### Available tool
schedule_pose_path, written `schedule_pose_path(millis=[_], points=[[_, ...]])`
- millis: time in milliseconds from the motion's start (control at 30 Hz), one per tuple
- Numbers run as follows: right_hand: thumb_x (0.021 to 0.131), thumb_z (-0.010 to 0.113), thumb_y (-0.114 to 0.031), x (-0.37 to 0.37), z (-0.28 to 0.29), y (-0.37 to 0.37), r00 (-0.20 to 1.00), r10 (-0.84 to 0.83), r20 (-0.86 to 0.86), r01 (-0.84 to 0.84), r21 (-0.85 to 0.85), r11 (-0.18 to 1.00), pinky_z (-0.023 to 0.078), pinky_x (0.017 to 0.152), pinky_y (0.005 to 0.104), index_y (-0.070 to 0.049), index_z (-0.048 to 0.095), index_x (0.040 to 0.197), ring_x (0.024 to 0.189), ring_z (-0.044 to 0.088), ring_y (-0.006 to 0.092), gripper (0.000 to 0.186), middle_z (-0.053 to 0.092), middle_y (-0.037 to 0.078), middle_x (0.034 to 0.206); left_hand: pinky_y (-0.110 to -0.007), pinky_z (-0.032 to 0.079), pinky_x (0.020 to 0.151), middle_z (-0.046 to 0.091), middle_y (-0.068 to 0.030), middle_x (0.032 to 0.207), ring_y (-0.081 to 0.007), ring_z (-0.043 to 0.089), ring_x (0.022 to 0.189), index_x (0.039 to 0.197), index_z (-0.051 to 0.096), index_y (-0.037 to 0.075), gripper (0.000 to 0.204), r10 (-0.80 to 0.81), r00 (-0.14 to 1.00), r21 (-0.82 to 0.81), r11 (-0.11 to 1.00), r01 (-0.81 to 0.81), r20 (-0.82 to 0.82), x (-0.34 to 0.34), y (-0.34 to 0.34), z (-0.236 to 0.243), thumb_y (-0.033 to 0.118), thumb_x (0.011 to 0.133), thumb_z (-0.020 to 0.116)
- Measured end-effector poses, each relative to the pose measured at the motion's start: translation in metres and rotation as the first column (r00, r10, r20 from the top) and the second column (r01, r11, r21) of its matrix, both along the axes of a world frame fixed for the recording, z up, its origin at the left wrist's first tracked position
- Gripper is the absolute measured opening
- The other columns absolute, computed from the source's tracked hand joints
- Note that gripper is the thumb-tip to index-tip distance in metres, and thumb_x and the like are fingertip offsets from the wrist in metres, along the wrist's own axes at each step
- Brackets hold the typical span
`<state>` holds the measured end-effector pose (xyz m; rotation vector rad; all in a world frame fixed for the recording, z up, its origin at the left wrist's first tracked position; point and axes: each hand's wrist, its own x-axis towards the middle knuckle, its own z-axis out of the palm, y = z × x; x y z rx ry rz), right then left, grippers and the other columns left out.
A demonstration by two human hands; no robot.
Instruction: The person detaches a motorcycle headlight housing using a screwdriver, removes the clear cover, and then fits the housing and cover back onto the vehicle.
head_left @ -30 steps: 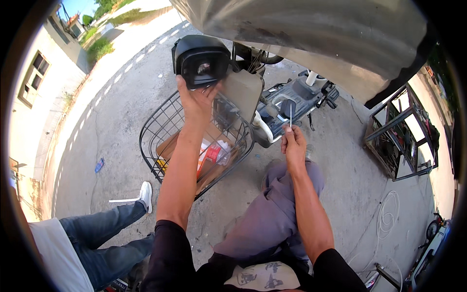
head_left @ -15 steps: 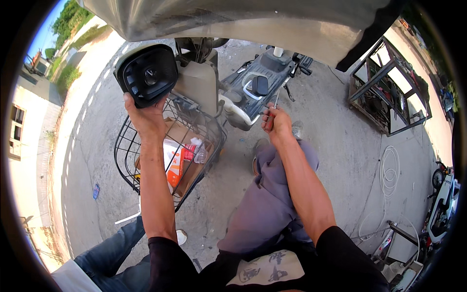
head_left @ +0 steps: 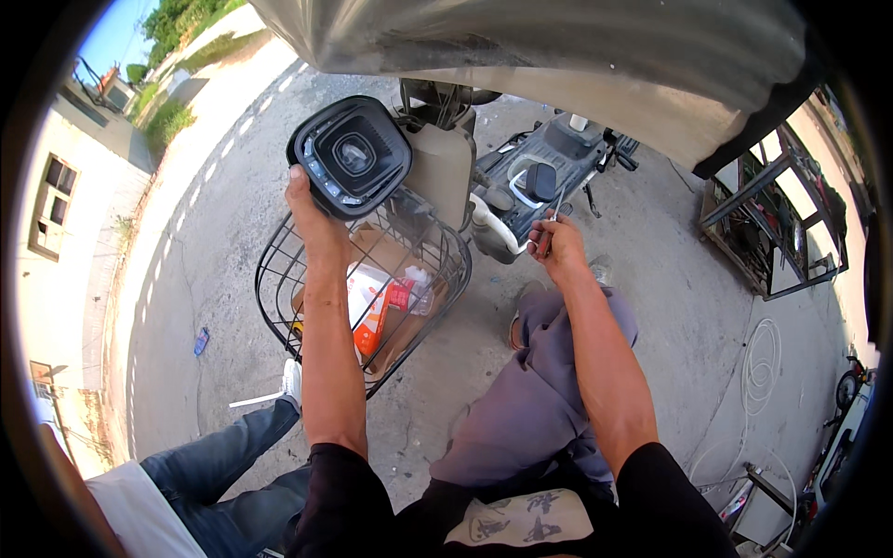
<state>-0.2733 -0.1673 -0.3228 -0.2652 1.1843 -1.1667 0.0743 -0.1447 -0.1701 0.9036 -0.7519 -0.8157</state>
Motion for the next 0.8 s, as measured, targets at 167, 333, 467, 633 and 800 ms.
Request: schedule_pose_path(millis=[167, 333, 467, 633, 800], points=[[0.105, 0.058, -0.004, -0.001, 0.008, -0.001, 0.993, 0.075, -0.092, -0.076, -0.011, 0.997, 0.059, 0.062, 0.038, -0.012, 0.051, 0.148, 0.078, 0.068, 0.0187, 0.044, 0.07, 0.009, 0.104, -0.052, 0.046, 0.118, 0.066, -0.0123, 0.148, -0.0259, 0.062, 0.137, 0.157, 0.053, 0.012, 0.09, -0.037, 0.979, 0.28, 0.96, -0.022, 0.203, -0.017, 0.016, 0.027, 0.083, 0.102, 0.043], [0.102, 0.06, -0.002, -0.005, 0.023, -0.01, 0.935, 0.239, -0.262, -0.248, -0.002, 0.969, 0.058, 0.067, 0.0364, -0.01, 0.055, 0.151, 0.083, 0.069, 0.0161, 0.049, 0.072, 0.008, 0.107, -0.047, 0.048, 0.113, 0.066, -0.0111, 0.147, -0.0251, 0.062, 0.134, 0.155, 0.056, 0.011, 0.086, -0.043, 0.986, 0.252, 0.968, 0.001, 0.162, 0.0, 0.009, 0.001, 0.079, 0.105, 0.039], [0.099, 0.064, -0.001, -0.033, 0.022, -0.035, 0.822, 0.392, -0.412, -0.43, 0.001, 0.903, 0.057, 0.072, 0.0355, -0.006, 0.059, 0.147, 0.088, 0.07, 0.0156, 0.048, 0.076, 0.009, 0.114, -0.04, 0.054, 0.107, 0.068, -0.0083, 0.146, -0.0223, 0.065, 0.131, 0.155, 0.057, 0.01, 0.081, -0.023, 0.994, 0.276, 0.961, -0.006, 0.103, -0.019, 0.023, 0.022, 0.074, 0.109, 0.039], [0.096, 0.071, -0.002, -0.093, -0.024, -0.074, 0.651, 0.471, -0.595, -0.486, 0.15, 0.861, 0.058, 0.066, 0.0361, -0.002, 0.061, 0.147, 0.082, 0.07, 0.0172, 0.052, 0.077, 0.01, 0.104, -0.04, 0.056, 0.106, 0.069, -0.0058, 0.144, -0.0195, 0.066, 0.131, 0.154, 0.058, 0.012, 0.08, -0.001, 0.993, 0.264, 0.964, -0.03, 0.116, -0.023, 0.02, 0.018, 0.076, 0.108, 0.042], [0.09, 0.077, -0.003, -0.11, -0.089, -0.083, 0.642, 0.475, -0.602, -0.478, 0.171, 0.862, 0.057, 0.06, 0.0363, 0.0, 0.067, 0.142, 0.071, 0.068, 0.018, 0.053, 0.073, 0.01, 0.09, -0.037, 0.051, 0.114, 0.073, -0.0052, 0.139, -0.0178, 0.069, 0.128, 0.147, 0.064, 0.01, 0.068, 0.067, 0.99, 0.306, 0.947, -0.102, 0.122, -0.005, 0.021, 0.015, 0.065, 0.113, 0.04]])
